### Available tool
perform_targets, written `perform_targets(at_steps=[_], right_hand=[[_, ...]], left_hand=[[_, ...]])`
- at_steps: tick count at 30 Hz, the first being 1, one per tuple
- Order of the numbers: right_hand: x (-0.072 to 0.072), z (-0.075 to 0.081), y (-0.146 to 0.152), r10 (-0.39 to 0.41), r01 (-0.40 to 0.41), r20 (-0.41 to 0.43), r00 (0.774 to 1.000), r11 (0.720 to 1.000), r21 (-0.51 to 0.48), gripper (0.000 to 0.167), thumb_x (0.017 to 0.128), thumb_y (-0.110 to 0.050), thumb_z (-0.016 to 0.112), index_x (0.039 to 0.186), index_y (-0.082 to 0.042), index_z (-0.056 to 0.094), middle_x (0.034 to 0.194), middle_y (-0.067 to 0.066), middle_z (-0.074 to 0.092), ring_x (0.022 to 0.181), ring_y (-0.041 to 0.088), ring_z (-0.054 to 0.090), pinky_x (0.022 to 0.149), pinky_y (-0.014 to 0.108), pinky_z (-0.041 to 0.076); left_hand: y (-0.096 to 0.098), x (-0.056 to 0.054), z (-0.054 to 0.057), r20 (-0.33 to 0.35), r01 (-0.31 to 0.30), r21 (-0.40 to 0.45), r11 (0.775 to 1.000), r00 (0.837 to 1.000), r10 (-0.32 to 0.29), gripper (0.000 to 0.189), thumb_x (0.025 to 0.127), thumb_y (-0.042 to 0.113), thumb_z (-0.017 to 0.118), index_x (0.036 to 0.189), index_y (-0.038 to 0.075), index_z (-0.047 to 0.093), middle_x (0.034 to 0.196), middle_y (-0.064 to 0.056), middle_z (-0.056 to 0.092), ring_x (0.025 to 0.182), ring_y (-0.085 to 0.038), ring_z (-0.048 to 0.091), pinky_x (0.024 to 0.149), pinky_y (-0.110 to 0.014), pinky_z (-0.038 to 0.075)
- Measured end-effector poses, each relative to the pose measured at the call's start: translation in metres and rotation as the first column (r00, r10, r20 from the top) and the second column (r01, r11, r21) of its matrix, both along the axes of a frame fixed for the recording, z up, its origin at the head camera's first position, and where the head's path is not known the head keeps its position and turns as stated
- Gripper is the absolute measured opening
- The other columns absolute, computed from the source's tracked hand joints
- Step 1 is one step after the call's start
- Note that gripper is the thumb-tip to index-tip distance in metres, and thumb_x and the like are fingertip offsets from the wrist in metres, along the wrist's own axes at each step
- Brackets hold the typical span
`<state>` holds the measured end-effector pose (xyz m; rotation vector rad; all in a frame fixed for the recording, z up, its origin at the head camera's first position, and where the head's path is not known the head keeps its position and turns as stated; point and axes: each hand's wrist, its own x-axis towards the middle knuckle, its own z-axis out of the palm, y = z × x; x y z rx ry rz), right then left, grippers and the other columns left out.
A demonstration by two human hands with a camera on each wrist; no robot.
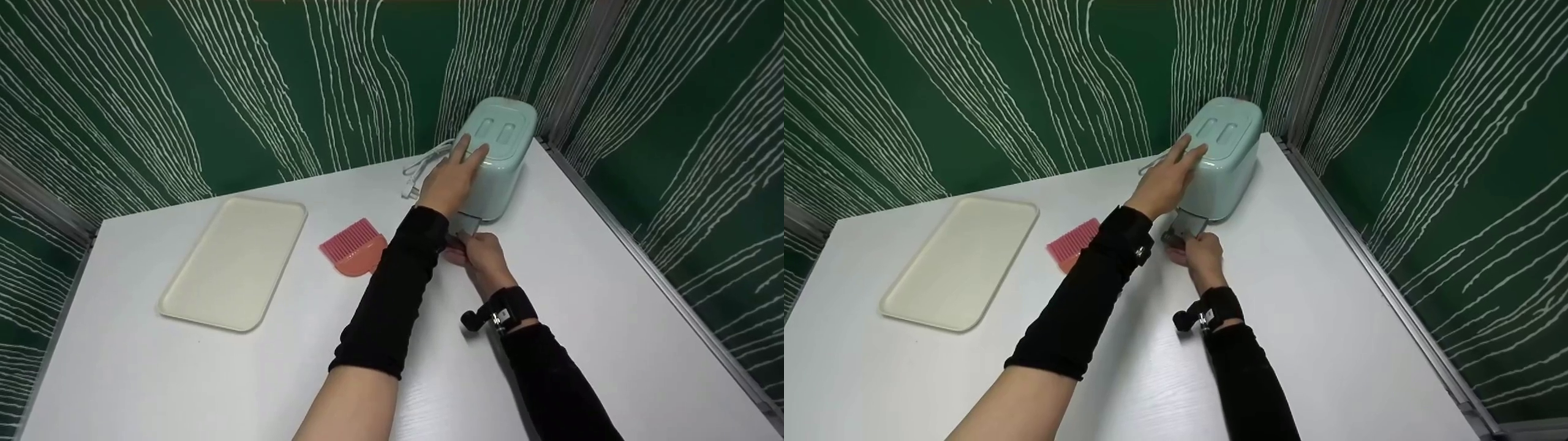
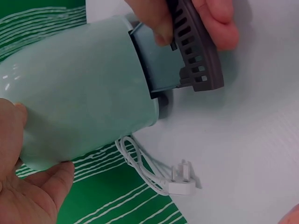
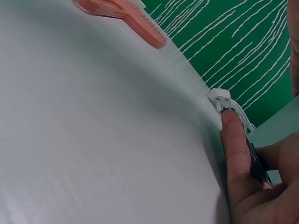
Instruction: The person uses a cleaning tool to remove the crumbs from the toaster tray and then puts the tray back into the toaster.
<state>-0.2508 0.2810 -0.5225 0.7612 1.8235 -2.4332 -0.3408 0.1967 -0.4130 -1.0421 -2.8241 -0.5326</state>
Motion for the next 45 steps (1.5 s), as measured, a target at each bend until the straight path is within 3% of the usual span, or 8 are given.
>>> perform_targets(at_steps=[10,14,19,23,26,34,45], right_hand=[[0.008,-0.002,-0.002,0.018,-0.018,-0.004,1.0,1.0,0.005,0.025,0.113,-0.008,0.047,0.118,0.014,0.057,0.07,0.006,0.074,0.064,0.013,0.077,0.069,0.026,0.064],[0.012,-0.003,-0.002,0.031,-0.031,-0.016,0.999,0.999,0.025,0.026,0.113,-0.008,0.047,0.109,0.013,0.062,0.065,0.005,0.073,0.061,0.013,0.075,0.066,0.025,0.063],[0.016,-0.004,-0.003,0.079,-0.075,-0.023,0.997,0.988,0.133,0.034,0.112,-0.01,0.05,0.092,0.008,0.07,0.061,0.001,0.069,0.058,0.01,0.067,0.063,0.022,0.056],[0.019,-0.009,-0.005,0.094,-0.087,-0.027,0.995,0.978,0.19,0.036,0.112,-0.011,0.051,0.083,0.003,0.068,0.059,0.0,0.063,0.058,0.012,0.061,0.062,0.022,0.051],[0.021,-0.01,-0.006,0.087,-0.079,-0.034,0.996,0.981,0.178,0.033,0.111,-0.01,0.051,0.087,0.005,0.067,0.061,0.0,0.066,0.059,0.011,0.065,0.063,0.022,0.054],[0.028,-0.004,-0.006,0.102,-0.101,-0.001,0.995,0.991,0.089,0.03,0.113,-0.012,0.047,0.121,0.015,0.058,0.072,0.004,0.076,0.065,0.009,0.076,0.066,0.022,0.063],[0.033,-0.002,-0.006,0.116,-0.115,-0.007,0.993,0.99,0.078,0.029,0.115,-0.013,0.046,0.117,0.013,0.058,0.072,0.005,0.075,0.064,0.009,0.075,0.067,0.022,0.063]], left_hand=[[0.003,-0.001,-0.002,-0.008,0.007,-0.009,1.0,1.0,-0.007,0.051,0.119,0.032,0.038,0.17,0.031,0.032,0.181,-0.007,0.018,0.136,-0.031,0.065,0.102,-0.04,0.059],[0.003,-0.001,-0.003,-0.007,0.003,-0.012,1.0,1.0,-0.003,0.051,0.119,0.032,0.037,0.17,0.032,0.032,0.181,-0.007,0.018,0.137,-0.03,0.064,0.103,-0.04,0.059],[0.003,-0.001,-0.002,0.004,0.003,-0.006,1.0,1.0,-0.003,0.051,0.119,0.031,0.036,0.17,0.032,0.032,0.181,-0.007,0.017,0.14,-0.03,0.062,0.105,-0.04,0.058],[0.001,-0.001,-0.003,0.003,0.005,-0.005,1.0,1.0,-0.005,0.051,0.119,0.03,0.037,0.17,0.031,0.032,0.181,-0.008,0.018,0.136,-0.03,0.065,0.102,-0.04,0.059],[0.001,0.0,-0.002,0.007,0.004,-0.007,1.0,1.0,-0.003,0.051,0.119,0.03,0.037,0.17,0.031,0.032,0.181,-0.008,0.017,0.134,-0.031,0.066,0.1,-0.04,0.059],[0.002,-0.002,-0.003,0.019,-0.002,-0.018,1.0,1.0,0.003,0.052,0.119,0.027,0.037,0.17,0.032,0.03,0.182,-0.006,0.015,0.135,-0.03,0.066,0.101,-0.04,0.059],[0.0,0.002,0.004,0.012,0.001,-0.011,1.0,1.0,-0.001,0.052,0.119,0.024,0.038,0.17,0.03,0.031,0.181,-0.009,0.017,0.14,-0.031,0.063,0.105,-0.041,0.058]])
